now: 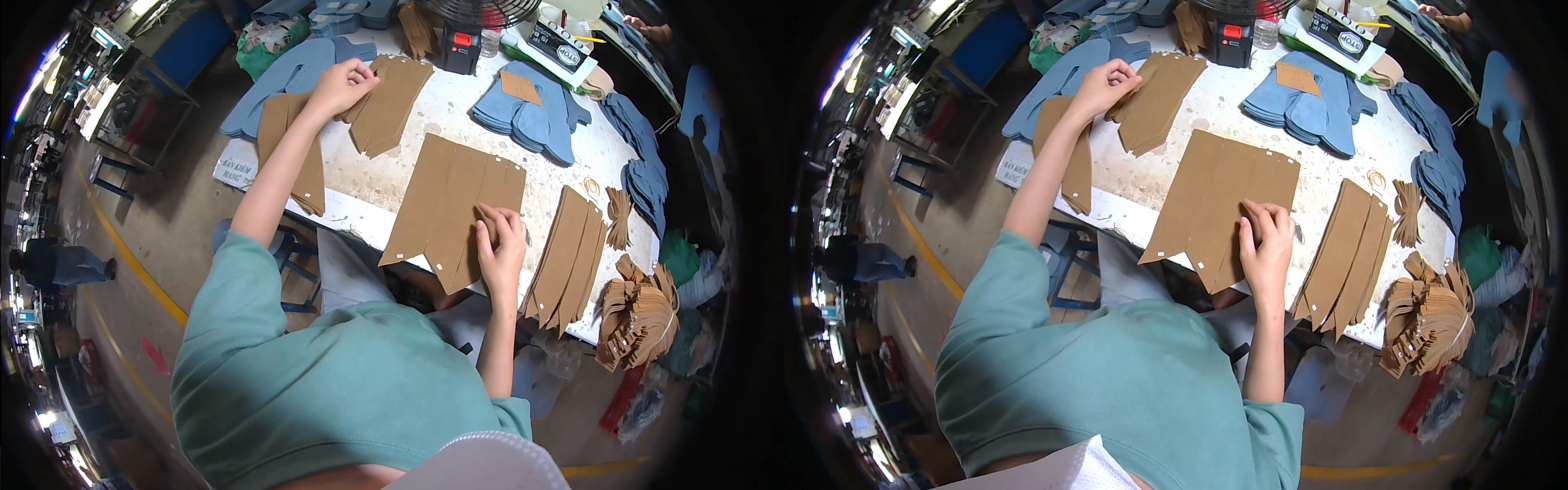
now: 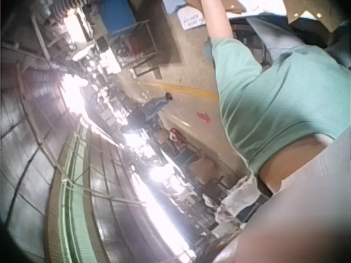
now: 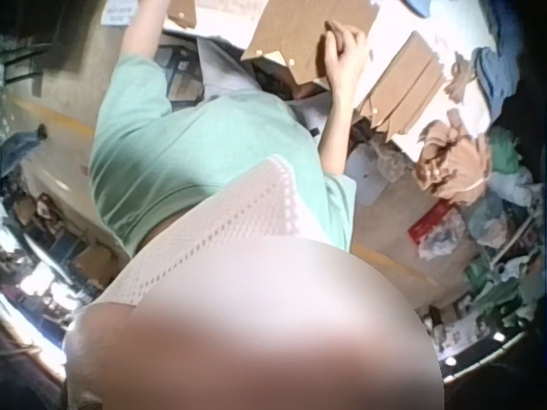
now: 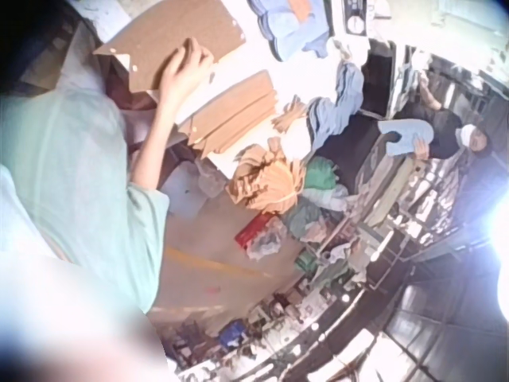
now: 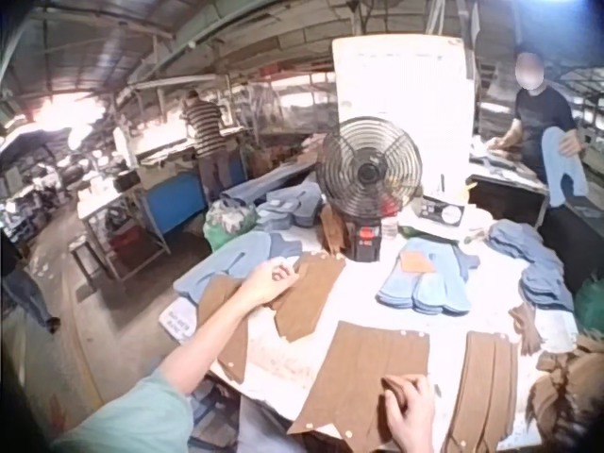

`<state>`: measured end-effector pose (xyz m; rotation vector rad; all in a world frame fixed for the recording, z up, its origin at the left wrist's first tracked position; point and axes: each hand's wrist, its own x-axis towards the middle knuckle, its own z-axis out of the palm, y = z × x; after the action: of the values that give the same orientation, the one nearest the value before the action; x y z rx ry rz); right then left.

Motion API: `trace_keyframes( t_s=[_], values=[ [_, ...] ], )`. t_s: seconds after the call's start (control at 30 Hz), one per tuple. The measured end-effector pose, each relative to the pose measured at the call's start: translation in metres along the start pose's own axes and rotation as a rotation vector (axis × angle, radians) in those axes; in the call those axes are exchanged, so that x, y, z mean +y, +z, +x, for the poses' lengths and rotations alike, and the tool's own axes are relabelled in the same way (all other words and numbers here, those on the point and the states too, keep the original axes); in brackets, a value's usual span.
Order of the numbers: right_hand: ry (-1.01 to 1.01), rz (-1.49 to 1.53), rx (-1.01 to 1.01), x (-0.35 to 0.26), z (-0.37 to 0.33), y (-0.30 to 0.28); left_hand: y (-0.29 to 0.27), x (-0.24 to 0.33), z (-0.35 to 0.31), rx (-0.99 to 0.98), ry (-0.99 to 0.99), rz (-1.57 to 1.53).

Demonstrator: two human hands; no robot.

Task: The person repeatedly picks up brown cardboard pieces from a table and stacks them into a neat pile. The person handles the pieces one at a time, aligning them before placing them on the growing stack.

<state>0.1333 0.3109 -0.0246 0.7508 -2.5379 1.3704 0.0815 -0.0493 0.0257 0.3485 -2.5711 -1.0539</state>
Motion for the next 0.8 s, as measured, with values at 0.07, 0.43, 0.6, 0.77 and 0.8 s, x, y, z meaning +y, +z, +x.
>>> trace_keyframes(
  t_s=[0.07, 0.43, 0.6, 0.77, 0.8],
  values=[
    [0.151, 0.254, 0.012, -0.012, 0.004, -0.003, -0.001, 0.033, -0.023, -0.156, 0.069, -0.204],
    [0.351, 0.795, -0.336, -0.034, 0.003, 0.006, 0.020, 0.081, -0.106, -0.663, 0.080, -0.567],
    [0.328, 0.391, -0.096, 0.003, 0.009, -0.014, 0.046, 0.041, -0.107, -0.540, -0.173, -0.563],
    [0.302, -0.022, 0.043, 0.019, 0.009, -0.014, 0.061, 0.043, -0.122, -0.423, -0.216, -0.332],
    [0.270, -0.051, 0.076, 0.021, 0.008, -0.013, 0.058, 0.044, -0.122, -0.370, -0.132, -0.136]
  ],
)
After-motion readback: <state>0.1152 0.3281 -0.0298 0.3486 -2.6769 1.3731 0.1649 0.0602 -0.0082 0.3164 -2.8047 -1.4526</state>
